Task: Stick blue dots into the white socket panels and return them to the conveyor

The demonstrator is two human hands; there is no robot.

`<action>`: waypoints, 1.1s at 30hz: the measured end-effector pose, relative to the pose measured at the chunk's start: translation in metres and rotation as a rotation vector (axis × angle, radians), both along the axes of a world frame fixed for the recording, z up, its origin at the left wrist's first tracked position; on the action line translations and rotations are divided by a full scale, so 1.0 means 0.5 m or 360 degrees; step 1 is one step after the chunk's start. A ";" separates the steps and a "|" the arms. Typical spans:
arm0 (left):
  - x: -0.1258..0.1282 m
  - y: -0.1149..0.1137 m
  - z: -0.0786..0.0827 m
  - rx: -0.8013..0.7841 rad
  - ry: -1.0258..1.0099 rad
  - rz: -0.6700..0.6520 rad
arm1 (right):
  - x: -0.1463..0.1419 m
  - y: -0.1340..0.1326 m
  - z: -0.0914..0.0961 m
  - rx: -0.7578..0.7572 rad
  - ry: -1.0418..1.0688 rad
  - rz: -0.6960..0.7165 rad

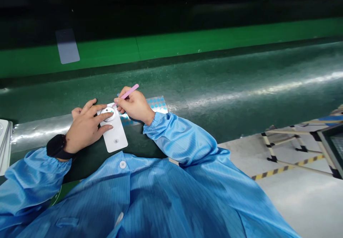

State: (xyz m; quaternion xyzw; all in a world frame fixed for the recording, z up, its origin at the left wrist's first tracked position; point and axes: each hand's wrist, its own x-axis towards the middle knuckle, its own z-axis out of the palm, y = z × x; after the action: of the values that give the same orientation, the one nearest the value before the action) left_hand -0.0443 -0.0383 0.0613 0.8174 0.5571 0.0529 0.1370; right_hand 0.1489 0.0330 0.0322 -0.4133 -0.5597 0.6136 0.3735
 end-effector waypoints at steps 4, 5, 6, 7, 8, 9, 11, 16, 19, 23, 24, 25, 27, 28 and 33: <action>0.004 0.002 0.001 -0.0009 0.0024 0.0000 | -0.002 0.001 -0.004 0.0027 -0.0043 0.0004; 0.005 0.003 0.000 -0.0014 0.0013 0.0005 | 0.000 0.000 -0.002 0.0054 -0.0068 -0.0003; 0.005 0.003 -0.001 -0.0021 -0.0002 0.0015 | 0.003 -0.003 0.002 0.0111 -0.0096 -0.0016; 0.005 0.003 -0.004 -0.0029 -0.0022 0.0027 | 0.008 -0.006 0.008 0.0215 -0.0128 -0.0038; 0.005 0.003 -0.006 -0.0037 -0.0046 0.0041 | 0.014 -0.011 0.016 0.0367 -0.0176 -0.0053; 0.005 0.003 -0.008 -0.0044 -0.0072 0.0053 | 0.020 -0.017 0.025 0.0563 -0.0250 -0.0054; 0.007 0.002 -0.013 -0.0058 -0.0130 0.0076 | 0.033 -0.033 0.042 0.1004 -0.0531 0.0059; 0.012 0.001 -0.024 -0.0084 -0.0230 0.0141 | 0.037 -0.071 0.056 0.1317 -0.1651 0.0670; 0.015 0.001 -0.029 -0.0061 -0.0255 0.0145 | 0.024 -0.080 0.054 0.1276 -0.2015 0.0835; 0.018 0.001 -0.030 -0.0059 -0.0291 0.0139 | 0.020 -0.079 0.054 0.1318 -0.2081 0.0849; 0.019 0.002 -0.030 -0.0059 -0.0299 0.0139 | 0.021 -0.078 0.054 0.1345 -0.2061 0.0857; 0.019 0.002 -0.030 -0.0061 -0.0305 0.0138 | 0.023 -0.078 0.054 0.1375 -0.2038 0.0869; 0.020 0.002 -0.029 -0.0070 -0.0312 0.0134 | 0.024 -0.078 0.053 0.1418 -0.2008 0.0901; 0.021 0.002 -0.028 -0.0077 -0.0313 0.0133 | 0.024 -0.079 0.053 0.1424 -0.2008 0.0912; 0.021 0.004 -0.026 -0.0092 -0.0329 0.0153 | 0.021 -0.086 0.057 0.1367 -0.2123 0.0858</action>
State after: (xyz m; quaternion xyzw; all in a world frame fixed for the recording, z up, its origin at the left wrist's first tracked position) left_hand -0.0339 -0.0365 0.0482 0.7756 0.5799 0.1273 0.2145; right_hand 0.1595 -0.0101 0.0606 -0.3634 -0.9280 0.0422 -0.0705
